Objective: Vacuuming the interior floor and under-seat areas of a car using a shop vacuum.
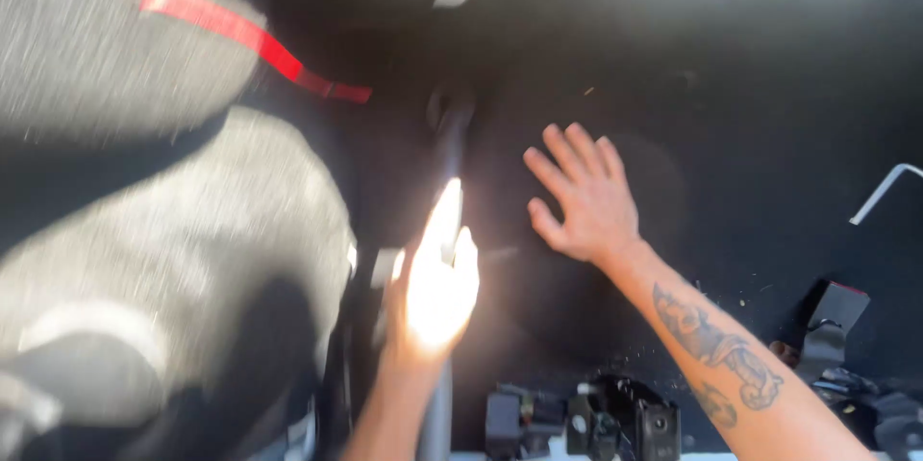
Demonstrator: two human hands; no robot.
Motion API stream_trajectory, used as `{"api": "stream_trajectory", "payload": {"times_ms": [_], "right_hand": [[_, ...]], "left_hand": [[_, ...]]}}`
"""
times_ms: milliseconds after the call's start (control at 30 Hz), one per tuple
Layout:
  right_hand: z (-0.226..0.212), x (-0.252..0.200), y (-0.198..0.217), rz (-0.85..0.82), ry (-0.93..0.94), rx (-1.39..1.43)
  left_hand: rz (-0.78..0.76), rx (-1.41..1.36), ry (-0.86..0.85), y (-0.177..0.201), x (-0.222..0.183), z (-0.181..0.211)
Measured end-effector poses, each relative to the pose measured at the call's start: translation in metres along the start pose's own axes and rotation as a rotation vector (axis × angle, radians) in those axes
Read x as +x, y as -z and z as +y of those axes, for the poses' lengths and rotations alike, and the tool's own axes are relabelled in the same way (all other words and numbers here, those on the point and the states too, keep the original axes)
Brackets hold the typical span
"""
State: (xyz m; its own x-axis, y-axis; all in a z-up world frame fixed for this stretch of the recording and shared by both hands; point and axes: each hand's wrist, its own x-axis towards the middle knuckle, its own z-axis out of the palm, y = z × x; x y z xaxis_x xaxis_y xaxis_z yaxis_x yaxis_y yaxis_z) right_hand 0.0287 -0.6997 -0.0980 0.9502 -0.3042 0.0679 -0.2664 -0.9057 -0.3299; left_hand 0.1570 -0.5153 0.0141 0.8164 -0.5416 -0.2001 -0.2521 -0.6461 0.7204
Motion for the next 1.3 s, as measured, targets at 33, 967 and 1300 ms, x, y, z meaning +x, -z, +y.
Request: {"api": "stream_trajectory", "payload": {"times_ms": [33,967,1300], "right_hand": [[-0.004,-0.007,-0.002,-0.020,0.007,-0.007],[0.000,-0.003,-0.005,-0.028,-0.009,-0.050],[-0.008,-0.007,-0.009,-0.045,-0.011,-0.028]], "left_hand": [[-0.068,0.048,0.032,0.000,0.009,-0.004],[0.108,0.238,-0.231,-0.016,0.033,-0.040],[0.042,0.312,-0.112,-0.016,0.034,-0.049]]}}
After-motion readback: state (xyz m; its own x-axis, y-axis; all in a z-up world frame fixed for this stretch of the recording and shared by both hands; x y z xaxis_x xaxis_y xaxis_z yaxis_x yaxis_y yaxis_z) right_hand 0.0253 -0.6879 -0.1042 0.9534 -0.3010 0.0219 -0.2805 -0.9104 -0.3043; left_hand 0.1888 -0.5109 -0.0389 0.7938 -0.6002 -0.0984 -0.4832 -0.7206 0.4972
